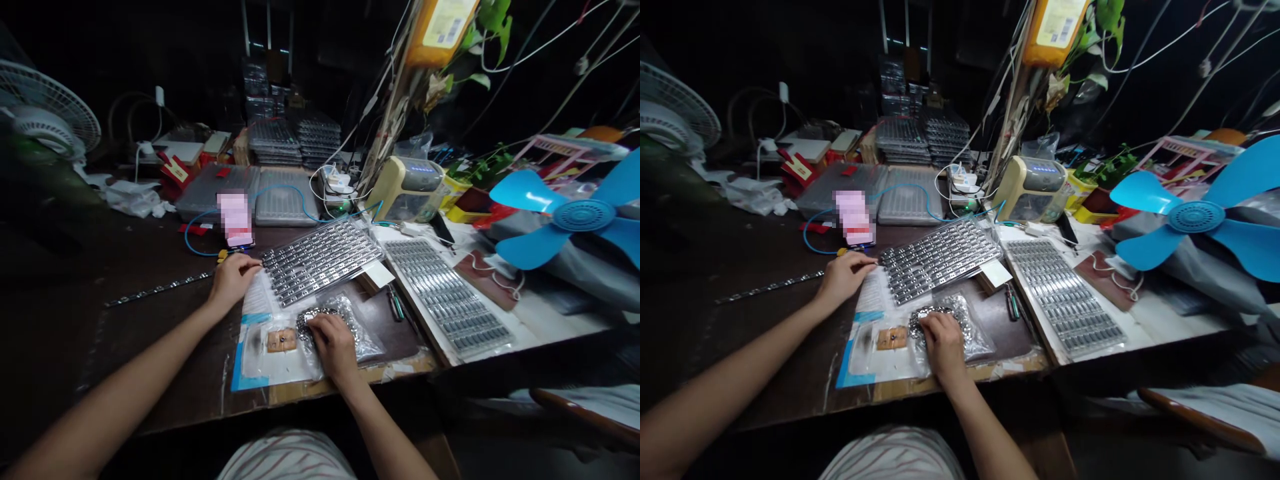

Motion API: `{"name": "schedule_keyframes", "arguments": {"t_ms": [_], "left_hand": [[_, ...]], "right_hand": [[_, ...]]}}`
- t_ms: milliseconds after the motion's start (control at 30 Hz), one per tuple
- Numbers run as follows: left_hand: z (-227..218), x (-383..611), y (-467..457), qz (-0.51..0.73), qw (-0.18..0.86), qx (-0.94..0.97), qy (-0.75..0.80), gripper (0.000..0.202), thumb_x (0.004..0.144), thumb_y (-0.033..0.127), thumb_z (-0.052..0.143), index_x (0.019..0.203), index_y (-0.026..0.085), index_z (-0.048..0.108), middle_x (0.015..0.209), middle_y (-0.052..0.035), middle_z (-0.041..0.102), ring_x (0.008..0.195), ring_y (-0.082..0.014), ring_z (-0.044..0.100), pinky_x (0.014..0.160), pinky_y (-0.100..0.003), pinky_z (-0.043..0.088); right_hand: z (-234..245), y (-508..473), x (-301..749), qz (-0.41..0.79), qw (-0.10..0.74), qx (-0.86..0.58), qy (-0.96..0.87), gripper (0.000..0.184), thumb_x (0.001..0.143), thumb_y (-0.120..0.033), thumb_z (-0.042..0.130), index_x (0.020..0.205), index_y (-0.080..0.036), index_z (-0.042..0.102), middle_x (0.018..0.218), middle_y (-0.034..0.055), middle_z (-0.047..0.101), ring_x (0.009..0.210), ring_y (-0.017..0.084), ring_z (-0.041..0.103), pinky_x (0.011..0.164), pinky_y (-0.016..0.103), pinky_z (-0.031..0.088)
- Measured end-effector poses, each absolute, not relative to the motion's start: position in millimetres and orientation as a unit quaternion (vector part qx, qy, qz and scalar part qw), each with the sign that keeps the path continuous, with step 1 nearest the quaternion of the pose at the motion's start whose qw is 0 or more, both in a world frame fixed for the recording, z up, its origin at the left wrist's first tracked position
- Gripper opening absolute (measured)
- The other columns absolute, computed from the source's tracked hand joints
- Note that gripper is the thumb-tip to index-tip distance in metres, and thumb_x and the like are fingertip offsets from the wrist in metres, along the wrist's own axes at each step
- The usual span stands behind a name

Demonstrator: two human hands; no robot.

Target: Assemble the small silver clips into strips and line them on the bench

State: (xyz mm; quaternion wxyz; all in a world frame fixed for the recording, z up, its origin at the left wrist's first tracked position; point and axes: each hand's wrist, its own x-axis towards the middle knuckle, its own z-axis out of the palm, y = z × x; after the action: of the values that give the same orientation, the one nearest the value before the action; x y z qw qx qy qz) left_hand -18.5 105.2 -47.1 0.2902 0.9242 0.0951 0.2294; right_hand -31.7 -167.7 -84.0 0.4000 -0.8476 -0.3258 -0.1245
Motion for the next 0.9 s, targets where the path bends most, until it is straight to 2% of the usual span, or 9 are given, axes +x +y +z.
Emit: {"name": "schedule_keyframes", "arguments": {"t_ms": [267,433,600,800,900], "left_hand": [[-65,5,143,0.210,0.211,0.947,0.120,0.019,0.080,0.028,0.056,0.082,0.023,0.074,0.092,-0.0080,0.072,0.091,-0.0279,0.063,0.082,-0.040,0.043],[-63,5,143,0.192,0.180,0.957,0.124,0.022,0.082,0.027,0.053,0.086,0.023,0.074,0.096,-0.0079,0.071,0.092,-0.0272,0.062,0.082,-0.038,0.042],[-52,33,129,0.169,0.176,0.965,0.097,0.022,0.083,0.029,0.053,0.090,0.025,0.074,0.099,-0.0050,0.072,0.093,-0.0241,0.063,0.085,-0.034,0.041],[-44,60,113,0.153,0.195,0.961,0.120,0.015,0.078,0.029,0.059,0.076,0.023,0.072,0.083,-0.0062,0.073,0.085,-0.0259,0.065,0.079,-0.034,0.043],[-38,55,114,0.158,0.214,0.954,0.137,0.016,0.080,0.030,0.056,0.081,0.021,0.070,0.082,-0.0069,0.073,0.084,-0.0254,0.066,0.075,-0.033,0.045]], "right_hand": [[-76,-169,-36,-0.120,0.393,-0.854,-0.319,0.007,0.087,-0.024,0.061,0.083,-0.022,0.065,0.080,0.0013,0.069,0.078,0.017,0.061,0.072,0.029,0.044],[-72,-147,-45,-0.071,0.363,-0.860,-0.351,0.003,0.083,-0.023,0.068,0.081,-0.024,0.066,0.079,-0.0014,0.069,0.077,0.016,0.060,0.072,0.027,0.040],[-76,-131,-51,-0.068,0.350,-0.862,-0.360,0.003,0.082,-0.027,0.069,0.080,-0.025,0.068,0.084,-0.0021,0.070,0.076,0.015,0.058,0.071,0.028,0.037],[-81,-132,-50,-0.064,0.348,-0.857,-0.376,0.004,0.084,-0.031,0.067,0.085,-0.028,0.070,0.089,-0.0028,0.070,0.079,0.014,0.056,0.072,0.029,0.035],[-82,-129,-51,-0.072,0.338,-0.858,-0.379,0.005,0.083,-0.032,0.068,0.085,-0.028,0.070,0.088,-0.0024,0.069,0.080,0.015,0.056,0.071,0.030,0.035]]}}
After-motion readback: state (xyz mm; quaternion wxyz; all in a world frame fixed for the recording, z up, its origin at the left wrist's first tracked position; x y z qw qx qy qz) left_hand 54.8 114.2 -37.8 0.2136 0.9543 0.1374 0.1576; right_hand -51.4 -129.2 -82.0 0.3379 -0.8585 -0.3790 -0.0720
